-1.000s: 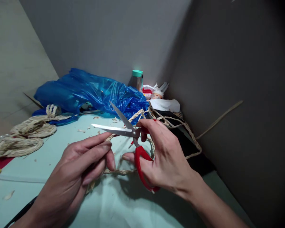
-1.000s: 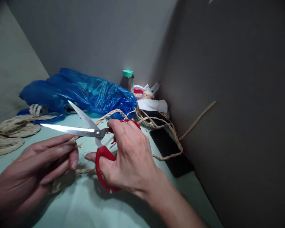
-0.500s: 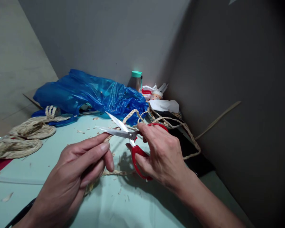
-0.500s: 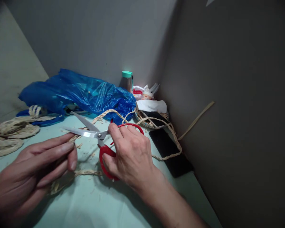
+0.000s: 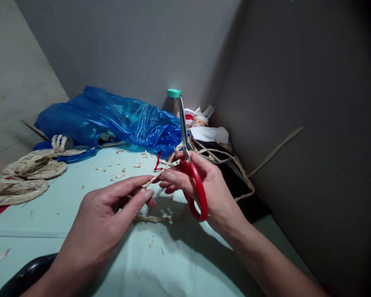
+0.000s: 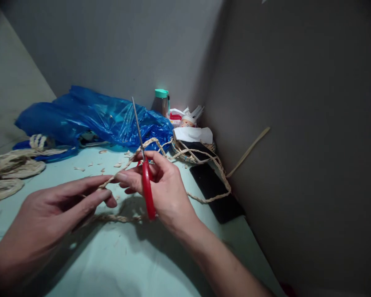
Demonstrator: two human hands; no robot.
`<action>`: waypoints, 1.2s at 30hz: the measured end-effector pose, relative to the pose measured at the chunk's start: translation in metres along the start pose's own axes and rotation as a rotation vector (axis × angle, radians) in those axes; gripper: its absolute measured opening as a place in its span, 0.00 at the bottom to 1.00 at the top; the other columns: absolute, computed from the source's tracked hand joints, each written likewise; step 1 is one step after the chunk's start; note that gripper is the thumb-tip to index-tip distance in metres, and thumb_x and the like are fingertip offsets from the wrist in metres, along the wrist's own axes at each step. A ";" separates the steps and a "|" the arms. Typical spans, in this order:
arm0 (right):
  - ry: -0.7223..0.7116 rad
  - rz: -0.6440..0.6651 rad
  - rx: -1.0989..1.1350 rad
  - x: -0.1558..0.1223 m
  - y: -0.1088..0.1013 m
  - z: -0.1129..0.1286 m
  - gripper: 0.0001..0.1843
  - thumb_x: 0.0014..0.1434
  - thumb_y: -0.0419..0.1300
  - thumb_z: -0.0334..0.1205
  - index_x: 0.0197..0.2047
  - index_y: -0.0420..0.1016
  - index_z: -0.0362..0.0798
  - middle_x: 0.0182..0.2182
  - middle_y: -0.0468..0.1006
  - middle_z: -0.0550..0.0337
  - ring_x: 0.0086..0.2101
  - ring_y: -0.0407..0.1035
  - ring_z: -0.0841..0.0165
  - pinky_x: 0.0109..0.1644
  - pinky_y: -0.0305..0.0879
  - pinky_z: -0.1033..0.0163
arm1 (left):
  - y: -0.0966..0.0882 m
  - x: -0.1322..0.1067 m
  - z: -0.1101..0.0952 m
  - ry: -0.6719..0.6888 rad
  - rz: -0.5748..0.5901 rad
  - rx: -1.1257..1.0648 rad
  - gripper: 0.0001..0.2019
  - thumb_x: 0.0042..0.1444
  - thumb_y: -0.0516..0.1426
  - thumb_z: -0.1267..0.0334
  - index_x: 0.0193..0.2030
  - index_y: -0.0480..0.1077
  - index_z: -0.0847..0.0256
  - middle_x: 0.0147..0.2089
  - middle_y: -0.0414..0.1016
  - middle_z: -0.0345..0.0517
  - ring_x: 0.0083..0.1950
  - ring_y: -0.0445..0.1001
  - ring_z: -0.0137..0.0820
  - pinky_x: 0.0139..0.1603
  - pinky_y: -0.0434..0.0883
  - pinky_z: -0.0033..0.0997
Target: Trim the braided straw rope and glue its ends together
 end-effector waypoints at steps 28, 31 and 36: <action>-0.080 -0.078 0.086 0.003 -0.016 0.013 0.20 0.46 0.77 0.39 0.38 0.73 0.51 0.29 0.80 0.68 0.28 0.75 0.72 0.34 0.75 0.67 | 0.007 0.002 0.012 -0.109 0.138 -0.030 0.12 0.53 0.65 0.48 0.40 0.85 0.48 0.21 0.76 0.41 0.25 0.72 0.33 0.27 0.67 0.25; -0.062 -0.042 0.084 0.002 -0.010 0.011 0.21 0.45 0.77 0.36 0.39 0.72 0.51 0.26 0.80 0.70 0.24 0.73 0.75 0.31 0.72 0.69 | 0.012 0.000 0.010 -0.133 0.180 -0.048 0.10 0.54 0.64 0.49 0.36 0.84 0.50 0.27 0.80 0.42 0.23 0.68 0.30 0.22 0.63 0.24; -0.079 -0.099 -0.010 0.003 -0.018 0.010 0.21 0.46 0.76 0.39 0.39 0.71 0.51 0.27 0.79 0.69 0.26 0.73 0.73 0.29 0.69 0.69 | 0.011 -0.002 0.006 -0.130 0.157 -0.022 0.09 0.53 0.65 0.52 0.31 0.81 0.53 0.24 0.75 0.40 0.23 0.65 0.28 0.23 0.62 0.23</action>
Point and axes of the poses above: each hand's wrist, its own x-axis towards the middle knuckle, its own y-axis out of the palm, z = x × y, the point moved 10 cm from there along x, towards the middle knuckle
